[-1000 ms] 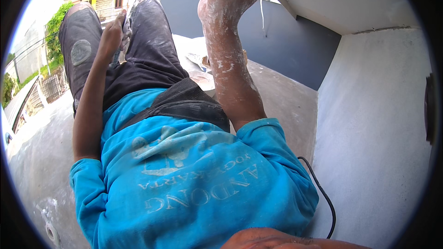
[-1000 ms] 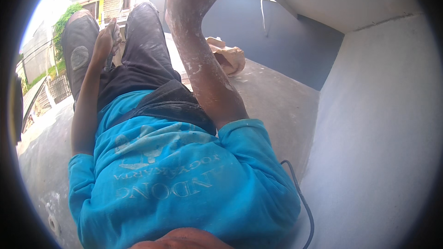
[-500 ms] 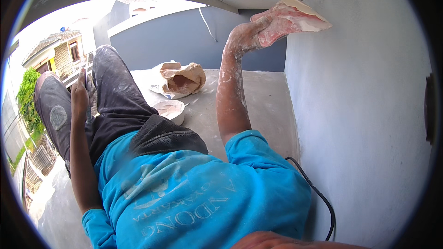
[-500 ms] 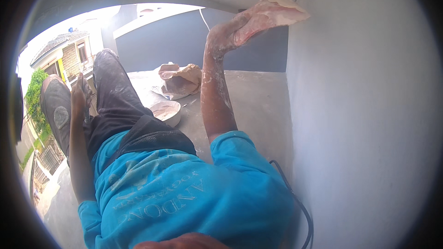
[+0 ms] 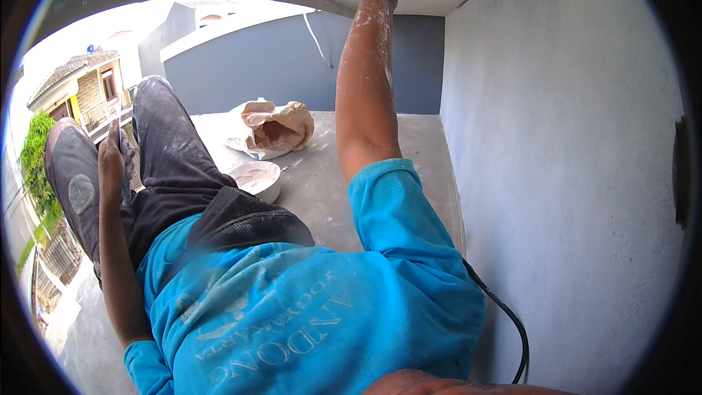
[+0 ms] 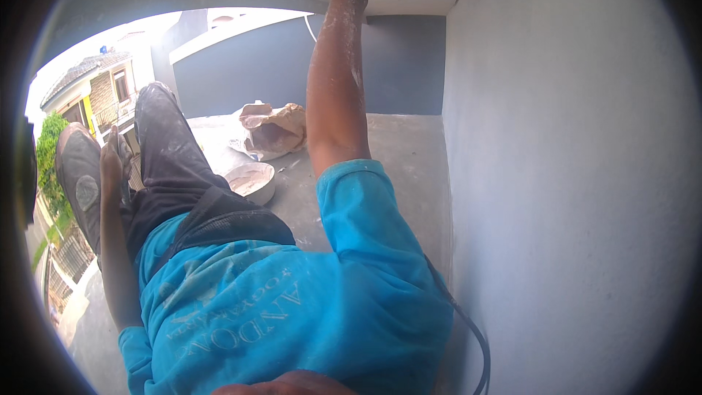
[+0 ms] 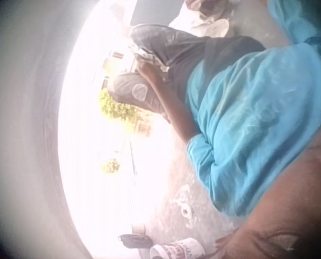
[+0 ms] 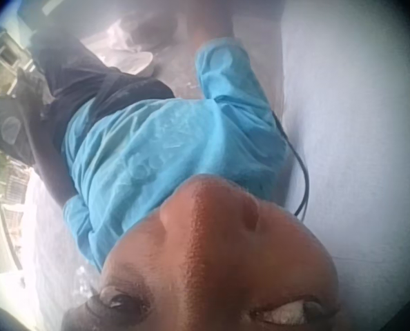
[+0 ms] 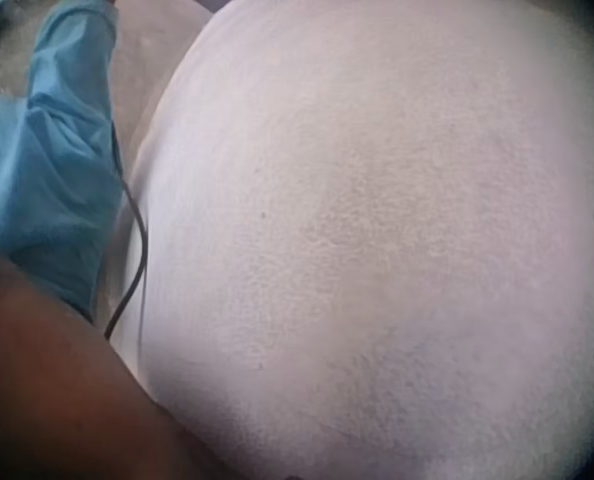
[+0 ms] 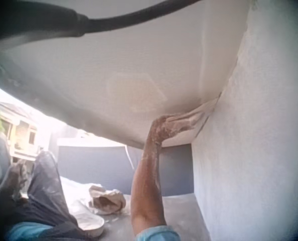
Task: The person lies on the floor and uses a trowel and hawk to apply and smooth plaster onto a ceiling. They repeatedly scoop plaster from a bucket, transfer it to the hawk, and spread it across the ceiling surface.
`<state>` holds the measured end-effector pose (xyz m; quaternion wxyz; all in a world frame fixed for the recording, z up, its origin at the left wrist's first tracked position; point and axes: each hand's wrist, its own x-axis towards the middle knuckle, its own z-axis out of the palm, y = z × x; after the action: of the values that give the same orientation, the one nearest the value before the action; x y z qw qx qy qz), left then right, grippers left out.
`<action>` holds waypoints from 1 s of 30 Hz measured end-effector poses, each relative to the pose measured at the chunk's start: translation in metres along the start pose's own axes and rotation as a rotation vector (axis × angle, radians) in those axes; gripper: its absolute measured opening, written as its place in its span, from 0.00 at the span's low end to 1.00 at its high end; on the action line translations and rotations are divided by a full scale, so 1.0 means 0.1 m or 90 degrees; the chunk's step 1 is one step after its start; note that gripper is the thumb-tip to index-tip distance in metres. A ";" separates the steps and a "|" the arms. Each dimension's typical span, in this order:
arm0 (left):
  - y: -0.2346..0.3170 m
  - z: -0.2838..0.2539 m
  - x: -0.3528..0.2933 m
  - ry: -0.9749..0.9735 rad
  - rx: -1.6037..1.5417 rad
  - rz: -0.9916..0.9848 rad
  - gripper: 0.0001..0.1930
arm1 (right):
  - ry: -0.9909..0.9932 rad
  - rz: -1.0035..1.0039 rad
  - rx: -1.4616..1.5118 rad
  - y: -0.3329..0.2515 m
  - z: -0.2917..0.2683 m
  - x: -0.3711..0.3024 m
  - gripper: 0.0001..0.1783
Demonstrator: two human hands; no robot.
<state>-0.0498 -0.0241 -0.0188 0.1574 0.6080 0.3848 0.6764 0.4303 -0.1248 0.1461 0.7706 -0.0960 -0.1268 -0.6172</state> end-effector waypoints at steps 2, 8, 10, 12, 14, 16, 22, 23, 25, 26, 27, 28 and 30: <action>0.03 0.01 -0.02 0.004 0.017 -0.002 0.21 | -0.037 0.012 0.050 -0.01 -0.02 0.00 0.29; -0.06 0.08 0.01 0.030 -0.032 0.052 0.22 | -0.189 0.106 0.207 -0.14 -0.28 -0.08 0.29; -0.16 0.06 0.12 0.017 -0.014 0.075 0.22 | -0.233 0.193 0.268 -0.23 -0.46 -0.08 0.28; -0.19 -0.05 0.11 -0.021 0.041 0.005 0.16 | -0.216 0.413 0.378 -0.38 -0.63 -0.19 0.28; -0.10 -0.11 0.11 -0.079 0.078 -0.076 0.21 | -0.124 0.636 0.406 -0.30 -0.69 -0.05 0.27; -0.19 -0.12 0.16 -0.049 0.042 -0.020 0.24 | -0.057 0.727 0.438 -0.06 -0.69 0.07 0.25; 0.21 0.09 -0.12 -0.027 -0.010 -0.036 0.23 | -0.007 0.658 0.538 0.22 -0.52 0.37 0.24; 0.23 0.07 -0.15 -0.045 -0.025 -0.039 0.23 | -0.003 0.657 0.548 0.10 -0.54 0.44 0.25; 0.28 0.07 -0.24 -0.061 -0.030 -0.051 0.23 | -0.004 0.649 0.564 -0.12 -0.55 0.54 0.26; 0.34 0.09 -0.28 -0.059 -0.020 -0.059 0.23 | -0.006 0.642 0.568 -0.22 -0.55 0.59 0.26; 0.38 0.10 -0.30 -0.057 -0.011 -0.067 0.23 | -0.008 0.636 0.568 -0.33 -0.56 0.64 0.26; 0.33 0.07 -0.29 -0.037 -0.030 -0.062 0.23 | -0.012 0.633 0.570 -0.45 -0.55 0.66 0.27; 0.17 0.10 -0.18 -0.005 -0.071 -0.048 0.24 | -0.022 0.622 0.563 -0.67 -0.61 0.76 0.28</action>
<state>-0.0325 -0.0444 -0.0197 0.2179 0.5863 0.3683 0.6878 0.3853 -0.2289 0.1114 0.9267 0.1730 -0.3227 -0.0844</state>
